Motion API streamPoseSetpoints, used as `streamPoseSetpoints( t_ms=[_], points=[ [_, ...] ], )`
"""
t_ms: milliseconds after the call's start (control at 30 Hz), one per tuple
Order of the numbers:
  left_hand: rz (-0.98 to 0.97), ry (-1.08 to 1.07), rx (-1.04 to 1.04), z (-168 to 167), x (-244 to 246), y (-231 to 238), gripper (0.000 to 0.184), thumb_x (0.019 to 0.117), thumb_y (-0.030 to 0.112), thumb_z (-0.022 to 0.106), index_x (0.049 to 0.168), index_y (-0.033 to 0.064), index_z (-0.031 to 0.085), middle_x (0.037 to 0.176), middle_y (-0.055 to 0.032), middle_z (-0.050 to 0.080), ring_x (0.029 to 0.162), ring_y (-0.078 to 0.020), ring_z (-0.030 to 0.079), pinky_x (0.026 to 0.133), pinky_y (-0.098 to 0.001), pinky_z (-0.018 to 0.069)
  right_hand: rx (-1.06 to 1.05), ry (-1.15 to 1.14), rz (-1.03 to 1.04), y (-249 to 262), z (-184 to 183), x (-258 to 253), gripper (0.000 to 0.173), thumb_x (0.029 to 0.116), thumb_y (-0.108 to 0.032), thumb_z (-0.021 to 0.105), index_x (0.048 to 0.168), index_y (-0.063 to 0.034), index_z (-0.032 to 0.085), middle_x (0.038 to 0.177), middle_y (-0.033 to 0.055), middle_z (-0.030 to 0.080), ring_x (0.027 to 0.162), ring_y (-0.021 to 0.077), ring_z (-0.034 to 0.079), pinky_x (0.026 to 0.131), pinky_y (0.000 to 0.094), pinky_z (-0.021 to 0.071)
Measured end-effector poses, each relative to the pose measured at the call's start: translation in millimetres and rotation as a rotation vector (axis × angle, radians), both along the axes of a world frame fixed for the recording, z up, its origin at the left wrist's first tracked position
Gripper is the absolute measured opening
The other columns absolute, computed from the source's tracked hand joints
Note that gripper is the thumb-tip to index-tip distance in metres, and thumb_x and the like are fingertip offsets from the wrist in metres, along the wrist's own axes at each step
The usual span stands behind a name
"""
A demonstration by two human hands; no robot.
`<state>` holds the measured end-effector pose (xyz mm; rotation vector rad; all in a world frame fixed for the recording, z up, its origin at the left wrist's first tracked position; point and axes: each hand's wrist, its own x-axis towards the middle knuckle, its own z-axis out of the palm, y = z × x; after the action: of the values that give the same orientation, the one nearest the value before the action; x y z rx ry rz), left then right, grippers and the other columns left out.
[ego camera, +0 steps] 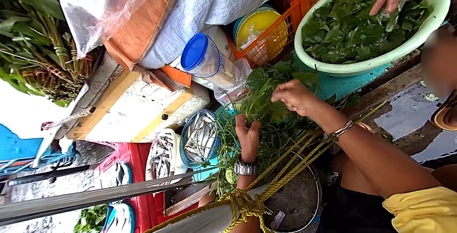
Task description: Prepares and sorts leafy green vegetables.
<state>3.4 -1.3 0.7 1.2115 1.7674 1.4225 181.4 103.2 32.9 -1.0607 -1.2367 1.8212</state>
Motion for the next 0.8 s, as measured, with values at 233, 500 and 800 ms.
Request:
streamPoseSetpoints(
  t_ms=[233, 500, 800],
  points=[
    [0.015, -0.095, 0.010, 3, 2, 0, 0.026, 0.0790, -0.003, 0.057, 0.103, 0.0078, 0.059, 0.085, -0.0044, 0.062, 0.059, -0.0116, 0.057, 0.052, -0.0274, 0.0495, 0.071, 0.249, 0.012, 9, 14, 36, 0.018, 0.1017, -0.006, 0.054, 0.089, -0.0093, 0.066, 0.081, -0.0011, 0.064, 0.052, 0.0026, 0.049, 0.043, 0.0156, 0.0392],
    [0.038, -0.118, 0.014, 4, 2, 1, 0.026, 0.0769, -0.003, 0.058, 0.101, 0.0068, 0.059, 0.084, -0.0054, 0.063, 0.058, -0.0127, 0.057, 0.050, -0.0269, 0.0491, 0.768, -0.373, 0.173, -15, -2, 29, 0.014, 0.0964, -0.021, 0.070, 0.094, -0.0071, 0.071, 0.081, 0.0092, 0.068, 0.071, 0.0241, 0.066, 0.064, 0.0484, 0.0548],
    [0.016, -0.089, 0.016, 4, 3, 0, 0.026, 0.0765, -0.002, 0.058, 0.100, 0.0070, 0.060, 0.086, -0.0048, 0.063, 0.061, -0.0119, 0.058, 0.052, -0.0276, 0.0492, 1.439, -0.722, 0.139, -15, -43, -10, 0.015, 0.0988, -0.013, 0.062, 0.100, -0.0067, 0.075, 0.083, 0.0135, 0.068, 0.080, 0.0334, 0.071, 0.058, 0.0487, 0.0546]
  ],
)
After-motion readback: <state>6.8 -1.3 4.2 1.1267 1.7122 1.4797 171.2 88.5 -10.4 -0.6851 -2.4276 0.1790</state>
